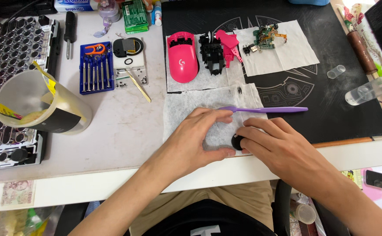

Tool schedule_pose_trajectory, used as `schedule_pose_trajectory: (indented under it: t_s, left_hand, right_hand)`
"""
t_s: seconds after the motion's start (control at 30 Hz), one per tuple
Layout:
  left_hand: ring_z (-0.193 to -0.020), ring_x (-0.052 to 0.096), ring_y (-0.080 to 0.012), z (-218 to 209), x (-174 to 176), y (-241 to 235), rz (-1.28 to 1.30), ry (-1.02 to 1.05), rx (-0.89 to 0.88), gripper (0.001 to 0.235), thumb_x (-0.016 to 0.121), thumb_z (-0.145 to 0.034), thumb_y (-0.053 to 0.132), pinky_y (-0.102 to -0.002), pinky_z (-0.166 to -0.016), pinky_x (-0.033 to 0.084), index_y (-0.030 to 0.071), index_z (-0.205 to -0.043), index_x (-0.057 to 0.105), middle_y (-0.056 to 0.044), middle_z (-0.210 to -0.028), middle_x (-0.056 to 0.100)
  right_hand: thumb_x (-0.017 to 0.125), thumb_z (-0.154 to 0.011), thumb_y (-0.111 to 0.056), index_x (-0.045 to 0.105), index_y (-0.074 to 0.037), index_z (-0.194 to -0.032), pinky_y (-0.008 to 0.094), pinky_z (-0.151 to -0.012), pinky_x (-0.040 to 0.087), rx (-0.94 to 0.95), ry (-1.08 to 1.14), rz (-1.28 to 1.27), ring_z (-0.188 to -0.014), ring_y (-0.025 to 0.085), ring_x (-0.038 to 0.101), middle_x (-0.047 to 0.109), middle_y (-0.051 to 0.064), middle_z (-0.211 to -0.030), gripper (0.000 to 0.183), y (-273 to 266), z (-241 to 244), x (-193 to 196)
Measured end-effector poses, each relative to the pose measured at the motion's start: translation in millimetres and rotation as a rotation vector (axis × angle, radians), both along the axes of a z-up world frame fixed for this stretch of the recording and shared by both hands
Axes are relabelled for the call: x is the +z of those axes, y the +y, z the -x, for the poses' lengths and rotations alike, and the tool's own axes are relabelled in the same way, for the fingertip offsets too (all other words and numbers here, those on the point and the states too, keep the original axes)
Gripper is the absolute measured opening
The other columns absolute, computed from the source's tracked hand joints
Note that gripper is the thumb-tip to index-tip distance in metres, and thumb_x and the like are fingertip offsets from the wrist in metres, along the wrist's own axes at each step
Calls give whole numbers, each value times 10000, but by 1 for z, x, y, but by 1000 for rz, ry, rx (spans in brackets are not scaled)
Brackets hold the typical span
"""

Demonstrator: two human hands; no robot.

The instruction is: The person cleans a small black circular mouse component using a purple toothbrush and a white cloth. They scrub the surface, wipe it, and inspect it repeatedly while handling a disassembled pink mouse and other tools on the desk.

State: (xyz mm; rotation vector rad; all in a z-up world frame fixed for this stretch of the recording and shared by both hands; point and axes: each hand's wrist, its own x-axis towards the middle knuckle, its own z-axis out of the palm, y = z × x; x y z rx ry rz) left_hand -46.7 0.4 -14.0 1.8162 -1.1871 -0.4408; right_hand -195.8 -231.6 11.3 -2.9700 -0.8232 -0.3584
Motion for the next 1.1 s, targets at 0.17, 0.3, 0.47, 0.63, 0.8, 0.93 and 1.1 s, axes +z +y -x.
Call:
schedule_pose_trajectory:
  t_s: [0.17, 0.3, 0.47, 0.63, 0.8, 0.93, 1.1]
  left_hand:
    - [-1460, 618, -258, -1, 1, 0, -24, -8, -7, 752, 931, -904, 367, -407, -1186, 524, 92, -1535, 628, -85, -1472, 774]
    - [-1459, 614, -263, -1, 2, 1, -2, -22, -9, 713, 926, -911, 366, -409, -1181, 521, 89, -1504, 643, -73, -1469, 781]
    - [-1443, 612, -276, 0, 0, 0, 6, -35, -21, 766, 929, -909, 367, -417, -1174, 513, 91, -1548, 608, -74, -1466, 786]
    - [-1428, 637, -284, 0, -4, 0, 59, -52, 5, 904, 988, -857, 325, -405, -1202, 520, 108, -1629, 571, -117, -1443, 756]
    - [-1439, 612, -259, 0, -1, 1, 53, -22, -18, 883, 977, -869, 300, -408, -1198, 510, 110, -1624, 561, -69, -1427, 804]
    - [-1447, 611, -247, 0, 2, 1, 25, -13, -13, 884, 971, -870, 319, -403, -1201, 505, 126, -1630, 563, -68, -1434, 798]
    - [-1443, 613, -264, -1, 6, 5, 18, -2, -28, 843, 938, -887, 389, -411, -1185, 510, 114, -1601, 584, -75, -1460, 772]
  right_hand:
    - [598, -1101, -44, 688, -67, -1236, 488, -1047, 523, 25, 36, 52, -1433, 341, 613, 678, 102, -1484, 165, -5, 11, 5]
    - [626, -1076, -102, 690, -110, -1195, 484, -1066, 505, 27, 103, 44, -1474, 329, 589, 676, 99, -1515, 136, -14, 21, 2]
    - [648, -1122, -148, 692, -108, -1092, 488, -1069, 530, -78, 25, -173, -1300, 336, 677, 723, 90, -1396, 66, -4, 0, 11]
    - [640, -1074, -178, 726, -97, -1220, 512, -1060, 509, 27, -20, -17, -1424, 338, 614, 705, 121, -1511, 188, 6, -19, -14]
    - [604, -1100, -8, 692, -64, -1130, 466, -972, 506, 48, -11, -9, -1280, 317, 627, 697, 110, -1406, 108, 8, -9, 1]
    - [600, -1055, 59, 657, -104, -1074, 437, -896, 498, 67, 59, 101, -1183, 277, 624, 669, 88, -1391, 174, 6, 2, 16]
    - [682, -1074, -143, 684, -153, -1106, 457, -993, 510, 4, 80, -70, -1268, 304, 656, 696, 57, -1409, 34, -5, 17, 13]
